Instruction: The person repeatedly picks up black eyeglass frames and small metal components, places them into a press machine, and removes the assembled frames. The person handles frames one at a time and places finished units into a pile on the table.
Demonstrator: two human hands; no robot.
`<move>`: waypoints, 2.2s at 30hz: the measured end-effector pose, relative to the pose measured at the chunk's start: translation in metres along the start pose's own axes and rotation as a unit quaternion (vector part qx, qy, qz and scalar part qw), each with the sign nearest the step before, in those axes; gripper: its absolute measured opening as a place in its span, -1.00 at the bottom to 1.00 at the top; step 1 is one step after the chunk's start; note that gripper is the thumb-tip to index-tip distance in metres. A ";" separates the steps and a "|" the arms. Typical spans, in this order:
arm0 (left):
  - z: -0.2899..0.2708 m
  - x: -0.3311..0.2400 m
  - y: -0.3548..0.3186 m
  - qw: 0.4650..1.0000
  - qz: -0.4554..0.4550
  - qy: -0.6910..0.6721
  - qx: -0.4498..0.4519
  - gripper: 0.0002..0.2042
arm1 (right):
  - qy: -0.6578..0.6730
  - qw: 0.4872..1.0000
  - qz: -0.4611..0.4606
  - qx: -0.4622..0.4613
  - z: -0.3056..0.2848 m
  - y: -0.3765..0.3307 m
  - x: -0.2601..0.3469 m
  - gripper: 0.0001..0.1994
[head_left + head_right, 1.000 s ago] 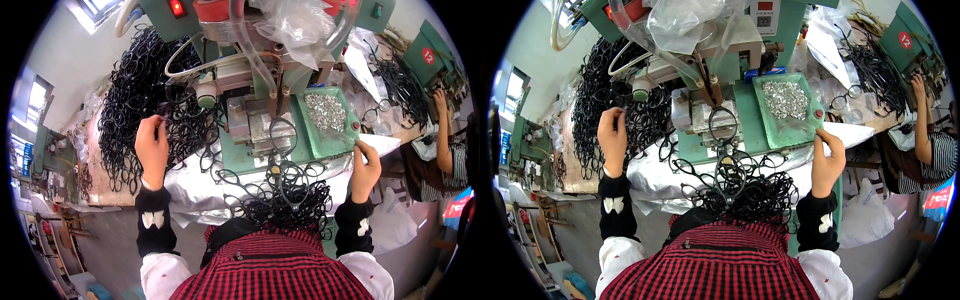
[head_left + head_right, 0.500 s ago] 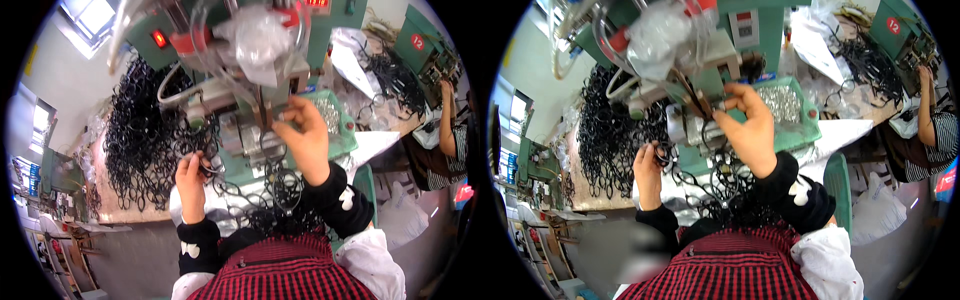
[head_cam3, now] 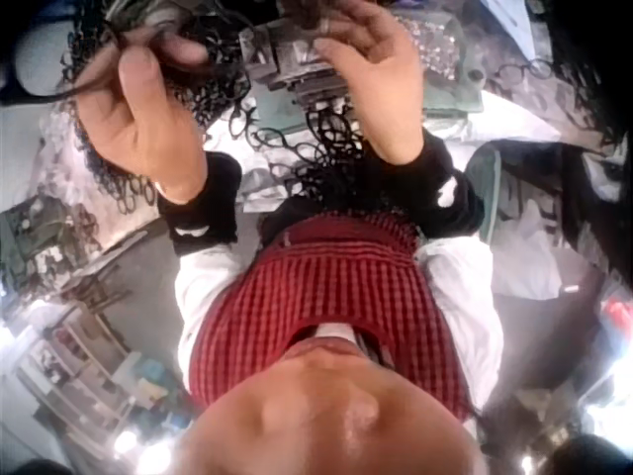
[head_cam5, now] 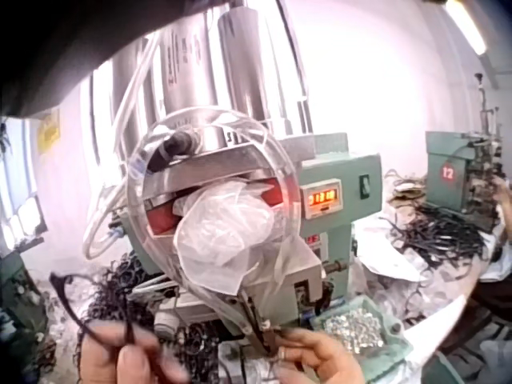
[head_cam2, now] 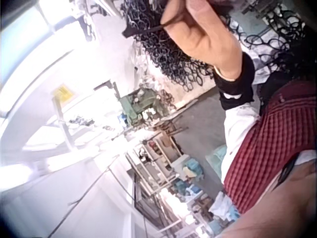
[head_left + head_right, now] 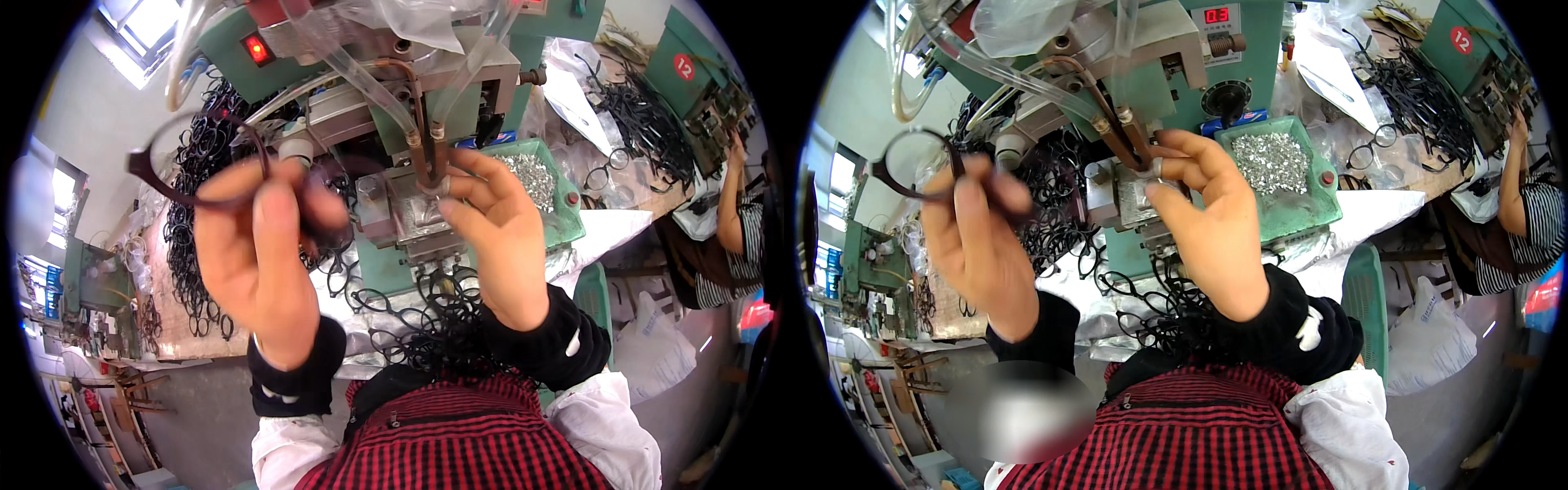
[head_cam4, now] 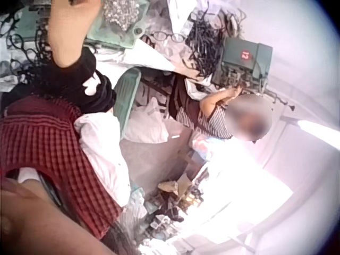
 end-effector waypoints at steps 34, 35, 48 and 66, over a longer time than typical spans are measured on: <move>-0.086 0.118 -0.068 0.753 -0.189 0.623 0.092 -0.80 | -0.756 0.643 -0.085 -0.088 -0.114 0.008 -0.041 -0.82; -0.096 0.162 -0.087 0.781 -0.244 0.569 0.082 -0.77 | -0.749 0.652 -0.084 -0.083 -0.117 0.011 -0.046 -0.82; -0.249 0.102 -0.143 0.706 -0.474 0.523 0.053 -0.78 | -0.585 0.796 -0.101 -0.121 -0.148 -0.010 -0.036 -0.87; -0.065 0.127 -0.071 0.977 -0.167 0.021 -0.129 -0.92 | -0.266 0.959 -0.099 -0.022 -0.028 0.011 -0.014 -0.58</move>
Point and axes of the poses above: each hand's wrist, its own y-axis towards the middle knuckle, its own z-axis out of the palm, x = y × z, the point moved 4 cm from there along y, towards the middle knuckle, and after that the axes turned 14 degrees about x, right-handed, at the moved point
